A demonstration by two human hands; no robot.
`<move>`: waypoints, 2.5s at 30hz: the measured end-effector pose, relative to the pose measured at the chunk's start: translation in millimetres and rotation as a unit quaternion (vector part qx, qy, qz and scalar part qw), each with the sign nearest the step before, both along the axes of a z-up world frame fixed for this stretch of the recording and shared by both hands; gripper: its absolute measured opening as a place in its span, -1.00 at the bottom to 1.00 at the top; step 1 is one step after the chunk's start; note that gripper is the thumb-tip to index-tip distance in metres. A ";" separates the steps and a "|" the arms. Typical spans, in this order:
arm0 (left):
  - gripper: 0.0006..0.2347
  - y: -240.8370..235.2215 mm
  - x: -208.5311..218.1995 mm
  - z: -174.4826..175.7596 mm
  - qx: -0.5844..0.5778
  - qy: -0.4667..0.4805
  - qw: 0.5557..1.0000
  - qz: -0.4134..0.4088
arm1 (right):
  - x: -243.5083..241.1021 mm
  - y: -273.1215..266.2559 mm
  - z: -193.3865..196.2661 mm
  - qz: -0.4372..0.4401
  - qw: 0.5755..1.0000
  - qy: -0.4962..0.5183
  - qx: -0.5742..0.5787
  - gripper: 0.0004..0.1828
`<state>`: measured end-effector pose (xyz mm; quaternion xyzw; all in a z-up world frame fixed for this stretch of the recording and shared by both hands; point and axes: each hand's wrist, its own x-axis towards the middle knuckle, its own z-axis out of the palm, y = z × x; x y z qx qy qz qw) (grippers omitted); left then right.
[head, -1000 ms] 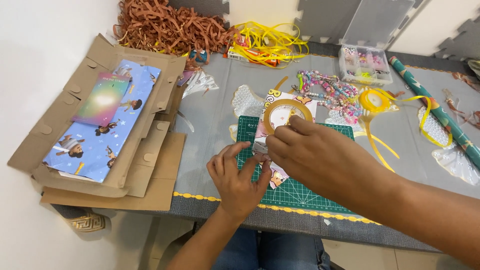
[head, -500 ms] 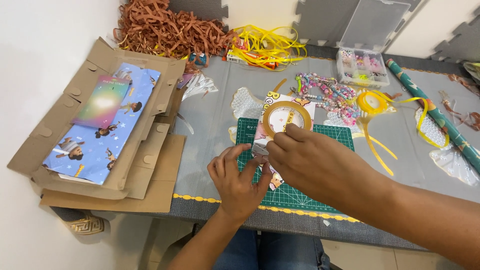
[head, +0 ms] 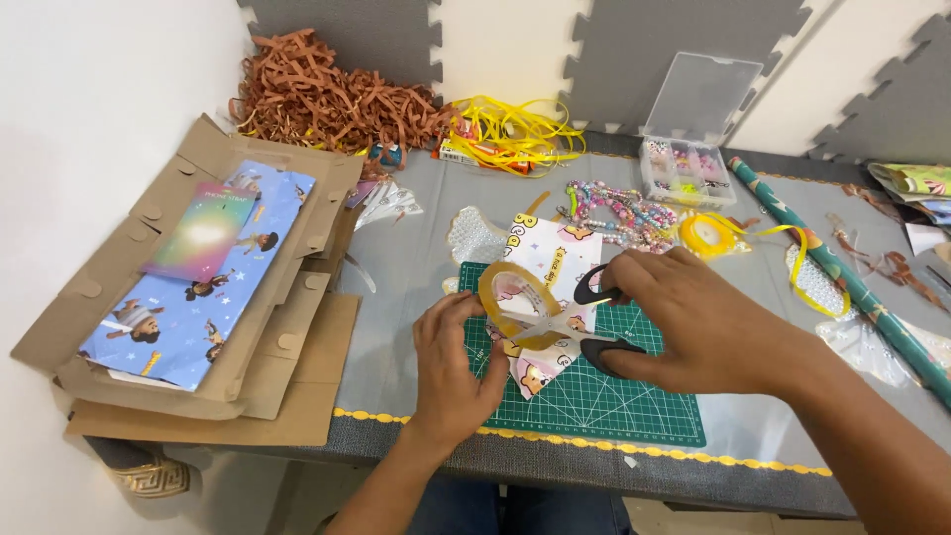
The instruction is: The person wraps a small rectangular box with patterned paper, folds the edges, and secures them with clear tape. They use scissors to cut the tape and smooth the paper over the box, completing the wrapping process.
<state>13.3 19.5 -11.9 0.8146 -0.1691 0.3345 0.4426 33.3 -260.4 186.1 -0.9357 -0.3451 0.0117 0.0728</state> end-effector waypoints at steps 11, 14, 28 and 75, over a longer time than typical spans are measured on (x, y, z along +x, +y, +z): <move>-0.44 14.1 19.4 3.3 0.050 -0.045 0.997 0.023 | 4.4 -15.2 -22.3 0.017 0.999 -0.027 0.022 -0.40; -0.47 11.1 18.8 17.7 0.030 -0.016 0.999 -0.013 | 9.9 -24.0 -34.3 -0.019 0.995 0.009 0.097 -0.42; -0.55 6.2 5.8 35.6 0.023 -0.002 1.000 -0.014 | -2.8 28.1 -130.9 -0.070 0.860 0.183 0.472 -0.31; -0.31 -25.8 85.4 3.7 0.211 0.008 0.971 -0.111 | 0.7 -158.4 -102.5 -0.293 0.731 -0.479 -0.389 -0.64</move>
